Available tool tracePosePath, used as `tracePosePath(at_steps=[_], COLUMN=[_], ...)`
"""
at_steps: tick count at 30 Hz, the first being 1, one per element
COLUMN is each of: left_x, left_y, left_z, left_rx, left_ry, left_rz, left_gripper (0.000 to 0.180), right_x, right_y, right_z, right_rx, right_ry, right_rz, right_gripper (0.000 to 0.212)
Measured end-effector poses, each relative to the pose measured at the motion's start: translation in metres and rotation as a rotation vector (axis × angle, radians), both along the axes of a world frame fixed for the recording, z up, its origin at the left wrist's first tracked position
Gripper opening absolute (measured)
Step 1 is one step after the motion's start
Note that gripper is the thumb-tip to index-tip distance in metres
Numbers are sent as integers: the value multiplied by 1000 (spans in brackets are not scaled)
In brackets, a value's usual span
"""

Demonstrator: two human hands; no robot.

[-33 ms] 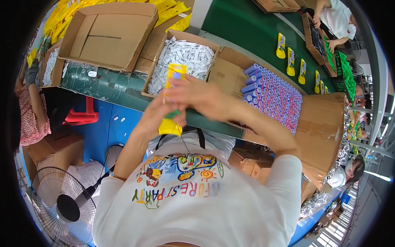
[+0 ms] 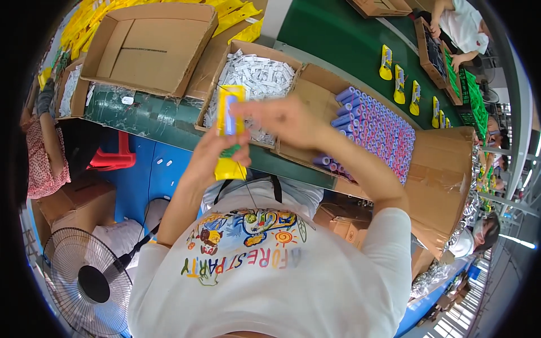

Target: Assembling small yellow electronic devices by inserting batteries and internal components into plastic housings on a production line.

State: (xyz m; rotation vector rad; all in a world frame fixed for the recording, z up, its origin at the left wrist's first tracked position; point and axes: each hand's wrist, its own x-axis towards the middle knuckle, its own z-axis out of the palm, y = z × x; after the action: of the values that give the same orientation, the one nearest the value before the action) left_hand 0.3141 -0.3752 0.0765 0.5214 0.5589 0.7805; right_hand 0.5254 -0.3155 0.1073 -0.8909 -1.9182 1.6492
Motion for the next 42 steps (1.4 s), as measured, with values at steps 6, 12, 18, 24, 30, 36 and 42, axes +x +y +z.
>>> tracePosePath(at_steps=[6, 12, 18, 24, 30, 36, 42], left_x=[-22, -4, 3, 2, 2, 5, 14], left_y=[-1, -13, -18, -22, -23, -21, -20], left_z=[2, -5, 2, -2, -6, -11, -3], left_rx=[-77, -92, -92, -74, -68, -165, 252], left_ry=[-171, -163, -87, -88, -86, -239, 281], left_rz=[302, 198, 196, 187, 180, 183, 220], left_gripper=[47, 44, 53, 52, 50, 39, 44], right_x=[-6, -6, -8, -1, -9, -23, -33], right_y=[56, 50, 60, 68, 74, 39, 13], right_z=[-19, -12, -21, -28, -25, 13, 30], right_rx=[755, 705, 626, 699, 320, 540, 362], right_ry=[-787, -750, -757, -619, -653, -179, -283], right_rz=[184, 252, 260, 368, 376, -26, -61], right_gripper=[17, 12, 18, 19, 20, 27, 35])
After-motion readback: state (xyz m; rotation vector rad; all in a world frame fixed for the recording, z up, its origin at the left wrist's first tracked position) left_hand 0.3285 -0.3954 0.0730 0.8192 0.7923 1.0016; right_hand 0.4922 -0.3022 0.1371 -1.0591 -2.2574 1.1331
